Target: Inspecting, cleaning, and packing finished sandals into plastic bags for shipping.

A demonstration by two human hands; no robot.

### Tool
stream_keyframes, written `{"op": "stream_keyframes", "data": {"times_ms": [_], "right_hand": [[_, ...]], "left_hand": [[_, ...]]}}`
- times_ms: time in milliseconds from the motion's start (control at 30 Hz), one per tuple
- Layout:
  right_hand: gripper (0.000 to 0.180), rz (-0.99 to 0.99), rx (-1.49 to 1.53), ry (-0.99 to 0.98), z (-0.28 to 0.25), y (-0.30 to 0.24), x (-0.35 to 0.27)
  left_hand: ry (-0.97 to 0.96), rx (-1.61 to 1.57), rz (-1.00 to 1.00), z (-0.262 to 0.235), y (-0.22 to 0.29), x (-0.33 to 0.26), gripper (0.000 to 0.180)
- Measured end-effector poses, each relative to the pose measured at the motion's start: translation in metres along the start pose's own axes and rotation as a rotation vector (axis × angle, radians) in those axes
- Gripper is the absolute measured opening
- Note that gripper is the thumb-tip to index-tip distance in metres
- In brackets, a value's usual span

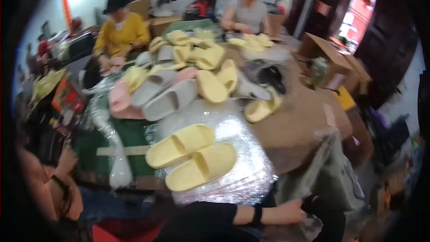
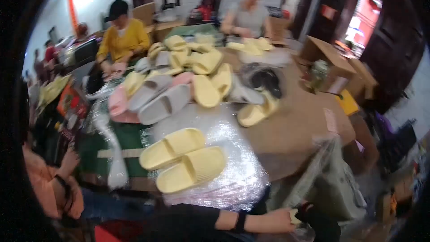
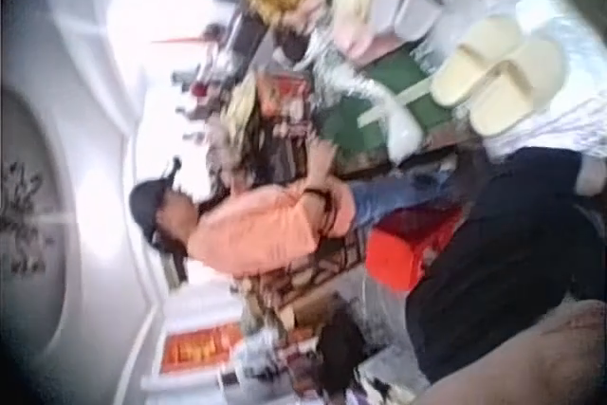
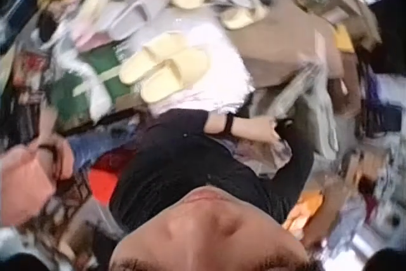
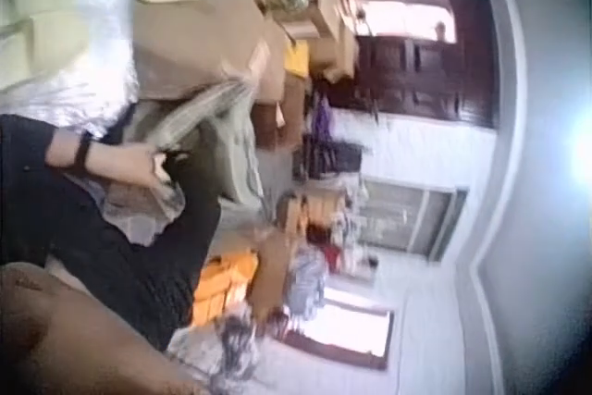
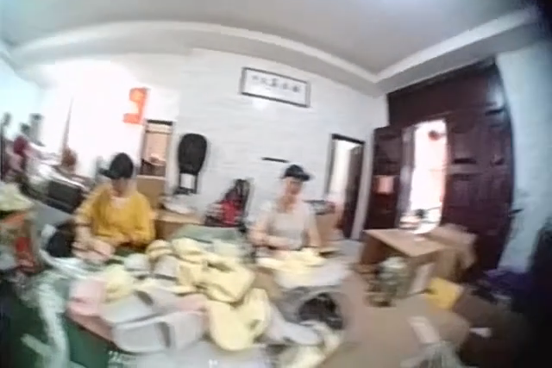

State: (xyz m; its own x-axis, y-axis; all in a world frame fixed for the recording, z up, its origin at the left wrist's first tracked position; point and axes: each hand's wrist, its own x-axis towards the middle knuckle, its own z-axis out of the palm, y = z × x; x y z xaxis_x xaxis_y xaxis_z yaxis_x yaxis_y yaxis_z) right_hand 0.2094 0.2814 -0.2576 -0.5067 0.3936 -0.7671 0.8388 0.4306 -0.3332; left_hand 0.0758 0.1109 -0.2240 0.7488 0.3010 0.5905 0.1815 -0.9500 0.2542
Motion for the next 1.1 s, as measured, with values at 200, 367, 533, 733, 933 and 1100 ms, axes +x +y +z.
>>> {"op": "stream_keyframes", "data": {"times_ms": [200,367,533,733,933,1100], "right_hand": [[0.041,0.182,0.170,0.060,0.031,0.044,-0.152],[0.060,-0.098,0.051,0.876,-0.086,-0.068,-0.148],[0.094,-0.320,-0.200,1.427,-0.169,-0.147,-0.073],[0.101,0.244,-0.374,1.644,-0.243,-0.177,0.039],[0.068,0.435,-0.503,1.564,-0.257,-0.177,0.071],[0.024,0.521,-0.011,1.535,-0.275,-0.098,0.087]], "left_hand": [[-0.367,0.003,-0.093,0.013,-0.003,0.007,0.017],[-0.330,0.073,-0.067,0.004,-0.005,-0.022,0.010],[-0.197,0.048,-0.066,0.044,-0.002,-0.036,0.008],[0.027,0.112,-0.007,0.081,-0.007,-0.047,0.011],[0.054,0.030,-0.096,0.081,-0.012,-0.044,0.030],[-0.098,0.151,-0.047,0.080,-0.012,-0.036,0.036]]}}
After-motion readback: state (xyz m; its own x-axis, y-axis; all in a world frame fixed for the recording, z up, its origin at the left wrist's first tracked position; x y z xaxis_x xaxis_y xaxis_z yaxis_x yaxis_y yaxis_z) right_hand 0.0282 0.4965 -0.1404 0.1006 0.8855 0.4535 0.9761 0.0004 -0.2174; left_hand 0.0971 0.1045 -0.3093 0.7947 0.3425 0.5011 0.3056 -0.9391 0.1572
